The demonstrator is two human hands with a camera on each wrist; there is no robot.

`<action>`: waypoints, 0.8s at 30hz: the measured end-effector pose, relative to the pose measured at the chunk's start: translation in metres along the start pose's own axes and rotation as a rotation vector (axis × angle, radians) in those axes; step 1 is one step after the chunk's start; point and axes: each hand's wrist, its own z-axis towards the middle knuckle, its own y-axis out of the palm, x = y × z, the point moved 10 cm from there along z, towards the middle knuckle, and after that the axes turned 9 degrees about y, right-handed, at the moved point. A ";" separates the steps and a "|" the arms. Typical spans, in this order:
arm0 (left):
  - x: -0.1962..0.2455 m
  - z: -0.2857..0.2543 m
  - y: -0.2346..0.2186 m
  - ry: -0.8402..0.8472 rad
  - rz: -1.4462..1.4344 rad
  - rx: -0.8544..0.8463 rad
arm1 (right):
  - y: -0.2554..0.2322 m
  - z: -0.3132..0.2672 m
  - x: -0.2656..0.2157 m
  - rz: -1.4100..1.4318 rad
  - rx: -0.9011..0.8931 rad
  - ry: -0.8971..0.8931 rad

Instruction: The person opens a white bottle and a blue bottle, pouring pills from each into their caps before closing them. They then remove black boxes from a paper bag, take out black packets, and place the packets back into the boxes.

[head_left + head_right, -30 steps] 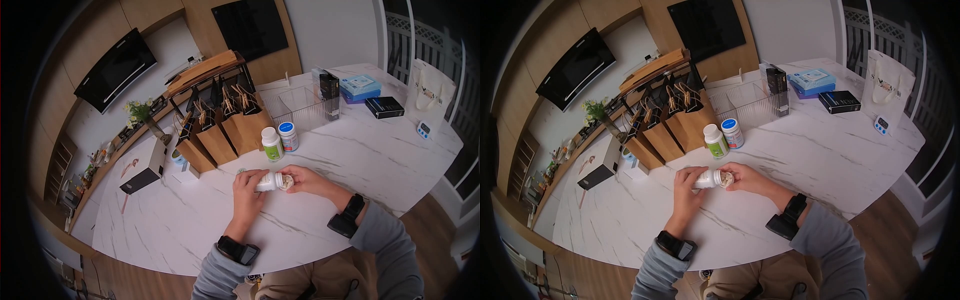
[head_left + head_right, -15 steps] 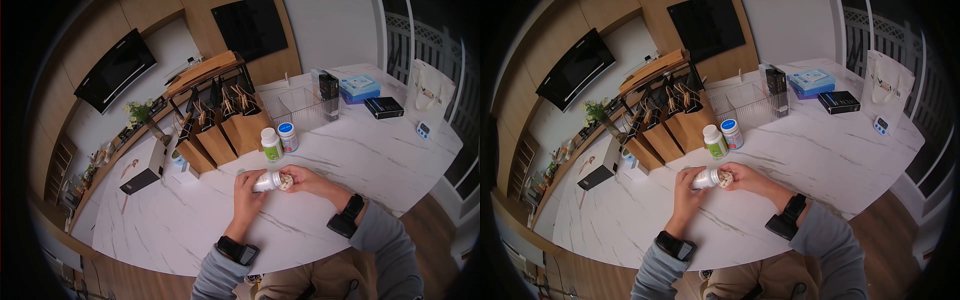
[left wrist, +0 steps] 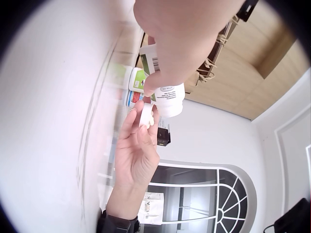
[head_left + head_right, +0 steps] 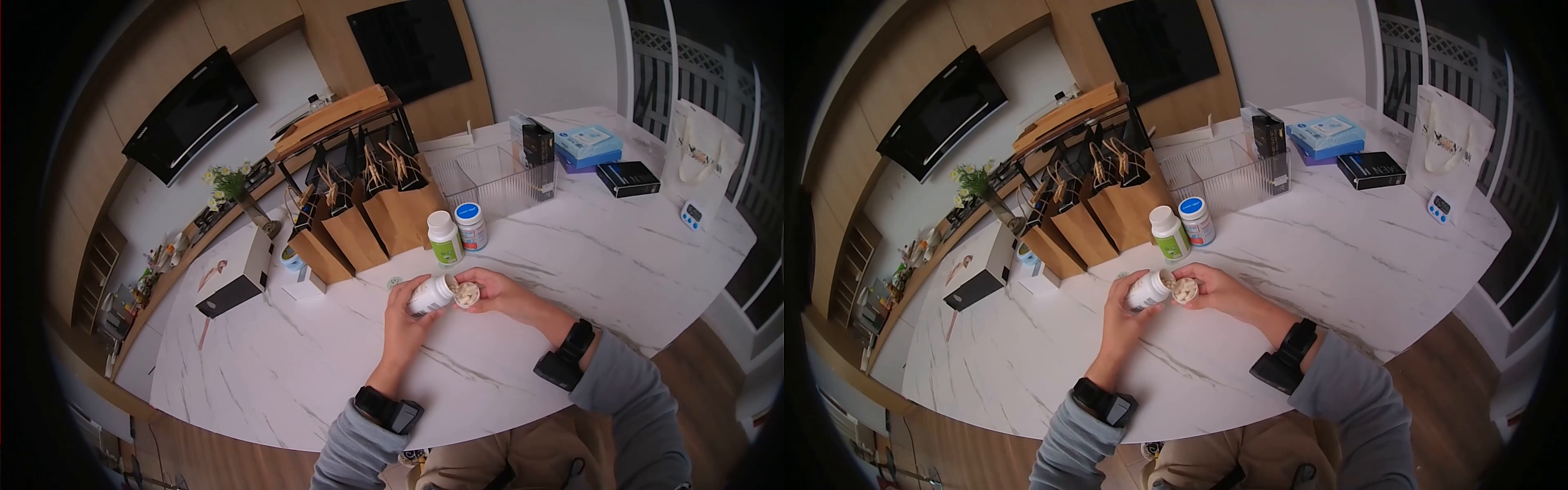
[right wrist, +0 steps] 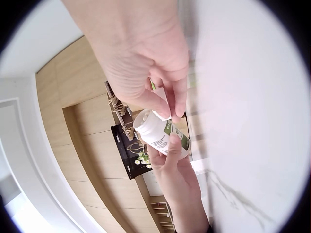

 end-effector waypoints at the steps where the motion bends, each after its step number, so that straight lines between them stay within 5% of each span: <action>1: -0.006 -0.001 0.001 0.000 -0.032 0.001 | -0.001 0.000 0.000 -0.009 0.018 0.012; 14: -0.035 -0.009 0.016 -0.239 -0.530 0.010 | -0.019 -0.002 -0.008 -0.260 0.238 -0.091; 24: -0.023 -0.005 0.010 -0.073 -0.164 -0.039 | -0.026 -0.015 -0.039 -0.197 0.369 -0.277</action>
